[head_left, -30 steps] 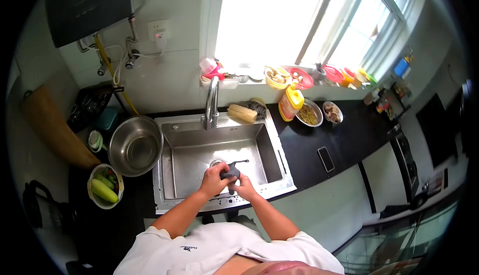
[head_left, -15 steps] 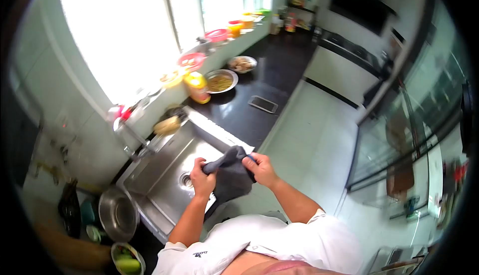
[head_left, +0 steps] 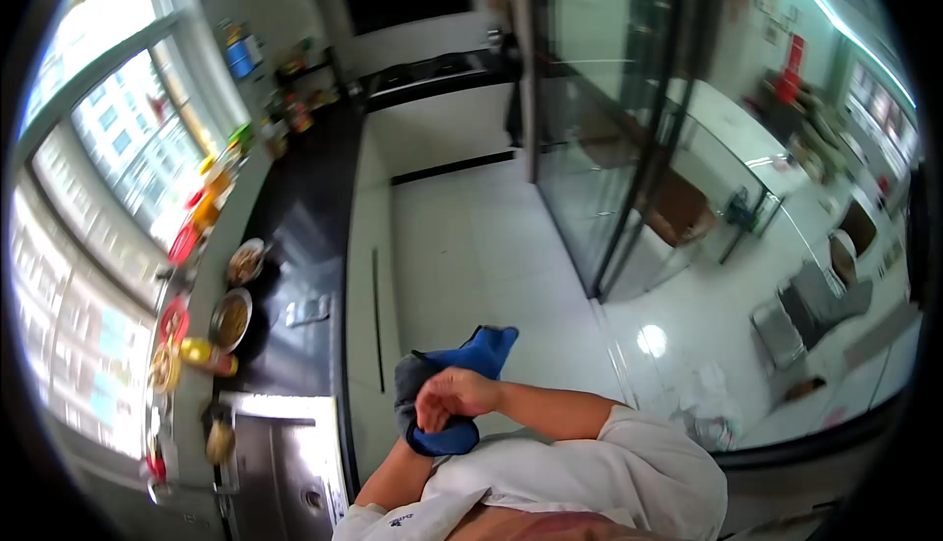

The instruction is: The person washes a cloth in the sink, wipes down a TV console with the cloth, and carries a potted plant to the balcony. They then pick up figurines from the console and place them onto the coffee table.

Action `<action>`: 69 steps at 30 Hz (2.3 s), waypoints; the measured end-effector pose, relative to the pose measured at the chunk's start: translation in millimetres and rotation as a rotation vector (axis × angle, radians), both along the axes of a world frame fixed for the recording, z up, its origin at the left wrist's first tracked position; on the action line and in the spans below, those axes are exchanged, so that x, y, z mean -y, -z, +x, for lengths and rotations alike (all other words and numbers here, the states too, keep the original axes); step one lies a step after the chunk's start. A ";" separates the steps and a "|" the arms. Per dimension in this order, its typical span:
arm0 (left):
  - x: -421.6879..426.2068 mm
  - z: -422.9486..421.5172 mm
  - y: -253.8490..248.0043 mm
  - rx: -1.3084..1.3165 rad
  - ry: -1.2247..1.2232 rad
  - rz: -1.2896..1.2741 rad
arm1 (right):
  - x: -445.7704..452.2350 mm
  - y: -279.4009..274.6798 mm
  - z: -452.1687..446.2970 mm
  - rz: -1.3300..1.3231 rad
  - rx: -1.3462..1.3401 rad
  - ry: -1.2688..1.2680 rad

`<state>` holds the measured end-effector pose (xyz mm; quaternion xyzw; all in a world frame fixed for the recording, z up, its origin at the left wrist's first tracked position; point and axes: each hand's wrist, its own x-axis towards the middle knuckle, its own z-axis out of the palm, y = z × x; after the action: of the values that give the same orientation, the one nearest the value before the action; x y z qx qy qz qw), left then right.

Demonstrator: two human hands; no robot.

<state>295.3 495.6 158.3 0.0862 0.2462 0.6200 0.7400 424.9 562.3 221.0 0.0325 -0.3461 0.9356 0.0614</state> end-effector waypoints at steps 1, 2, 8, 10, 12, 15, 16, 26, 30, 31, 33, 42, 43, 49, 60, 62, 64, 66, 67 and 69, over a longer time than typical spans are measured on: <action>-14.3 11.5 -2.4 -0.008 0.035 0.027 | -2.8 -6.0 11.9 -0.147 -0.079 0.213; -32.0 22.5 -7.7 -0.010 0.071 0.062 | -12.5 -4.3 19.9 -0.158 -0.037 0.388; -135.7 94.5 -23.6 0.044 0.245 0.237 | -61.8 -24.8 75.2 0.446 0.153 1.279; -172.0 124.7 -18.1 0.080 0.296 0.297 | -77.8 -23.2 99.5 0.816 0.332 1.586; -203.3 153.7 -7.3 0.110 0.341 0.338 | -106.7 -13.0 122.1 1.216 0.347 1.908; -233.2 185.7 -18.5 0.002 0.406 0.335 | -130.0 1.9 159.3 1.486 0.545 1.997; -239.9 193.6 -29.7 -0.078 0.426 0.314 | -131.9 -5.3 173.2 1.556 0.718 2.064; -304.7 320.1 5.4 0.162 0.970 -0.018 | -156.0 -9.9 247.3 -0.274 0.406 2.176; -292.5 376.3 -14.2 -0.329 1.218 0.072 | -145.7 25.3 305.4 -0.483 0.352 2.322; -288.3 391.1 -19.9 -0.458 1.286 0.238 | -145.6 30.0 320.4 -0.477 0.374 2.409; -275.8 422.9 -53.7 -0.590 1.331 0.680 | -131.3 13.1 346.5 -0.541 -0.178 2.335; -350.6 595.7 -56.2 -0.460 1.687 1.480 | -135.2 24.3 571.0 -0.487 -0.146 2.334; -358.2 606.9 -76.3 -0.520 1.697 1.437 | -129.1 -2.1 590.9 -0.463 -0.108 2.346; -418.3 698.3 -131.0 -0.291 1.453 1.148 | -91.0 -42.4 703.2 -0.254 -0.639 1.920; -479.4 894.3 -276.7 0.881 1.097 1.466 | -141.0 65.1 874.2 -0.248 0.546 2.410; -490.7 946.4 -272.6 1.016 0.871 1.552 | -158.8 66.2 899.8 -0.298 0.503 2.451; -502.6 986.1 -270.8 1.075 0.769 1.494 | -175.2 62.4 928.4 -0.321 0.464 2.500; -519.5 1025.0 -273.4 1.119 0.766 1.450 | -188.1 58.4 955.3 -0.345 0.431 2.553; -528.0 1044.5 -274.6 1.140 0.764 1.428 | -195.1 58.3 969.8 -0.356 0.421 2.578; -547.7 1079.2 -271.8 1.132 0.868 1.444 | -204.5 58.1 994.6 -0.384 0.402 2.621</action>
<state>1374.5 1043.3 430.0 0.2884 -0.6266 0.2481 0.6802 1419.6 766.9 162.9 -0.4672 0.0111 0.2091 0.8590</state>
